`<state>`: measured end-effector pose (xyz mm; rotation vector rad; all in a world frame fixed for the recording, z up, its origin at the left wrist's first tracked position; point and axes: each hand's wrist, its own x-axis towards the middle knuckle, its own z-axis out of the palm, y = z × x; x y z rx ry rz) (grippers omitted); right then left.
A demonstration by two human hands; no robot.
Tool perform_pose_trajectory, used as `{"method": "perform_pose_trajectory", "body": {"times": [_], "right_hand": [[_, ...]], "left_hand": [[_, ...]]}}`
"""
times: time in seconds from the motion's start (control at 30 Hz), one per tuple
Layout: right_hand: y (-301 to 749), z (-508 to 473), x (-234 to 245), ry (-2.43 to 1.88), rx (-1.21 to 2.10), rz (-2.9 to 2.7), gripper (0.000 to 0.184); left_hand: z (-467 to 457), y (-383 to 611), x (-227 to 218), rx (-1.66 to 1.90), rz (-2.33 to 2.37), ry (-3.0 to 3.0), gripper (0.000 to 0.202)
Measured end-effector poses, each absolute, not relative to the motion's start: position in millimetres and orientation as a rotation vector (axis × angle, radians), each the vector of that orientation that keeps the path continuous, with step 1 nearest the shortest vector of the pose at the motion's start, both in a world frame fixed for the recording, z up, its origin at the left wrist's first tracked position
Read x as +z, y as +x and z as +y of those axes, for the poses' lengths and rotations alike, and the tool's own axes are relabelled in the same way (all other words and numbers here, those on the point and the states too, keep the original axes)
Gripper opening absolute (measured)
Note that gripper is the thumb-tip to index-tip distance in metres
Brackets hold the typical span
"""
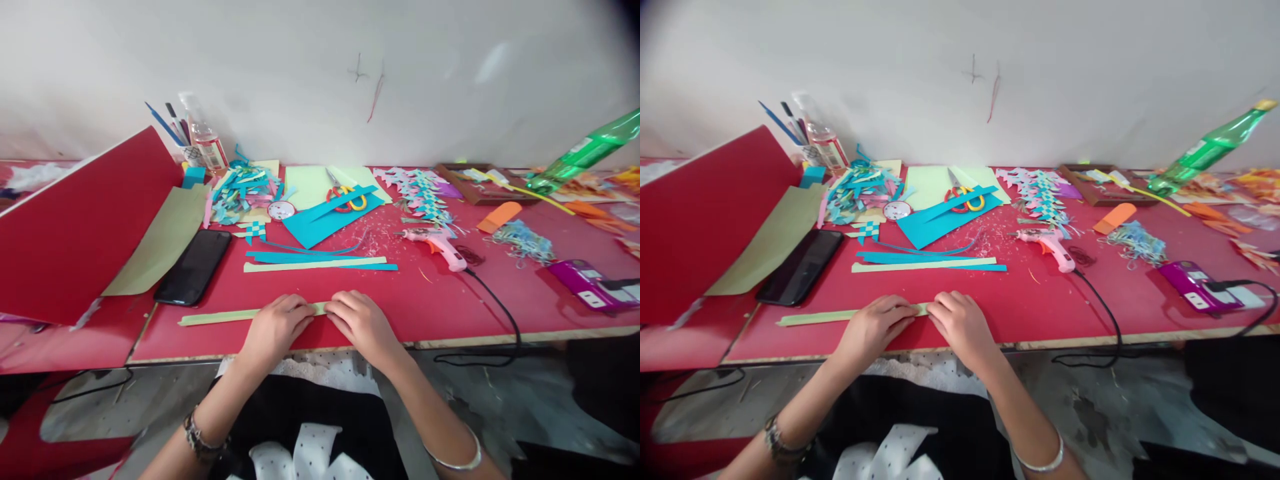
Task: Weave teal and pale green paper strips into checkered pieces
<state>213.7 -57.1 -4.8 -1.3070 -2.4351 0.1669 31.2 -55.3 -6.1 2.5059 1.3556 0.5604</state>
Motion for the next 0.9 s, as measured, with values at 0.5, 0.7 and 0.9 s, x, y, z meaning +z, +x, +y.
{"method": "perform_pose_trajectory", "body": {"times": [0.5,0.7,0.9], "right_hand": [[207.5,-43.8,-5.4,-1.333,0.426,-2.281,0.014],[205.8,-42.0,-8.6,-1.382,0.379,-2.260,0.014],[206.1,-39.1,-10.6,-1.387,0.322,-2.273,0.012]], "left_hand": [[-51.5,12.5,-4.7,0.538,1.570,2.424,0.026],[-49.7,7.0,-5.0,0.529,1.612,2.412,0.025],[-49.7,5.8,-5.0,0.545,1.693,2.361,0.029]]}}
